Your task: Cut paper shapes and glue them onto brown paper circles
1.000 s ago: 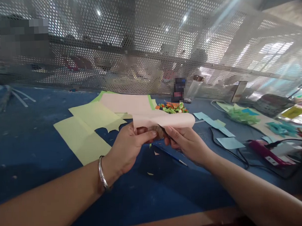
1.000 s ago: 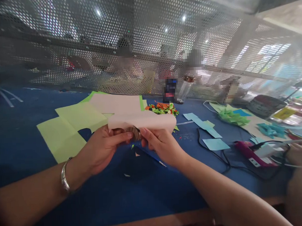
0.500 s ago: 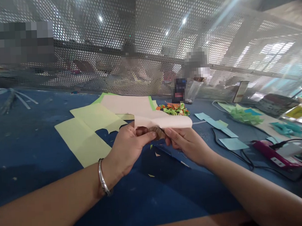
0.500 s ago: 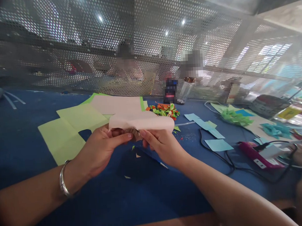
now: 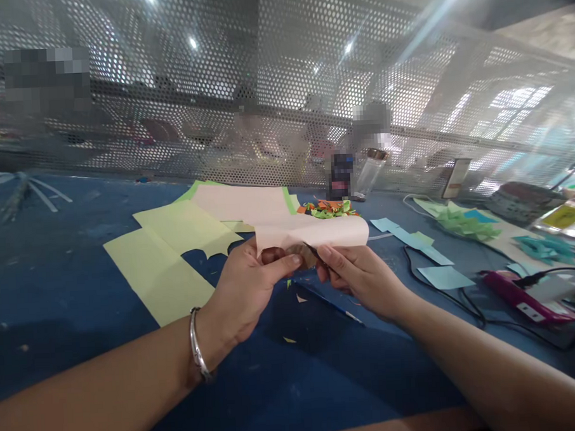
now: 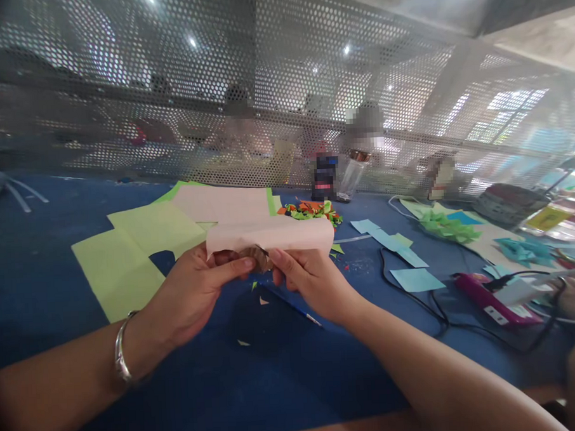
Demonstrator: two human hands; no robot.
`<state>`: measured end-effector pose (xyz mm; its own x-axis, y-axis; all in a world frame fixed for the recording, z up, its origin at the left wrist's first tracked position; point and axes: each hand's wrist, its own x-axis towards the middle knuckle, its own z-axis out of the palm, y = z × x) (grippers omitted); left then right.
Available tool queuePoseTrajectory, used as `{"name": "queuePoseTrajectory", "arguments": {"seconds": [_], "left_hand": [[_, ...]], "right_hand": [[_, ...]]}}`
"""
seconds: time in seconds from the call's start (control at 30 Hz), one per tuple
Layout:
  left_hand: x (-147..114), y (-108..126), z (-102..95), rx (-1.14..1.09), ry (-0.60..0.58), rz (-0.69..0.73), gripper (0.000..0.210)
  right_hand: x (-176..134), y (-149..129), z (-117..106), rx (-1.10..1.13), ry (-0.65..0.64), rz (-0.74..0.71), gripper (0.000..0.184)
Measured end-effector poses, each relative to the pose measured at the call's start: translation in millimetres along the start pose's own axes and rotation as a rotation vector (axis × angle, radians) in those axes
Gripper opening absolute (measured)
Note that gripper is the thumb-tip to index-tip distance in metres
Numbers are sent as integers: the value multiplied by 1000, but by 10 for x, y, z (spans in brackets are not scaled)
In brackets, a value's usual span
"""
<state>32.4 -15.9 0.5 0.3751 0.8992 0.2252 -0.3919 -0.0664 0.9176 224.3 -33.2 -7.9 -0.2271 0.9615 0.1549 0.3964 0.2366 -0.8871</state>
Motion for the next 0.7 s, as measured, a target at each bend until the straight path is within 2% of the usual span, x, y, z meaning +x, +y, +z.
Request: {"name": "queuePoseTrajectory", "arguments": {"seconds": [0.47,0.7], "left_hand": [[1,-7,-21,-13,20,-78,11],[15,-23,-14,27,3,-32,10]], "right_hand": [[-15,-22,6,-4,6,20,57],[-4,-10,-6,-81,22,-17,58]]}}
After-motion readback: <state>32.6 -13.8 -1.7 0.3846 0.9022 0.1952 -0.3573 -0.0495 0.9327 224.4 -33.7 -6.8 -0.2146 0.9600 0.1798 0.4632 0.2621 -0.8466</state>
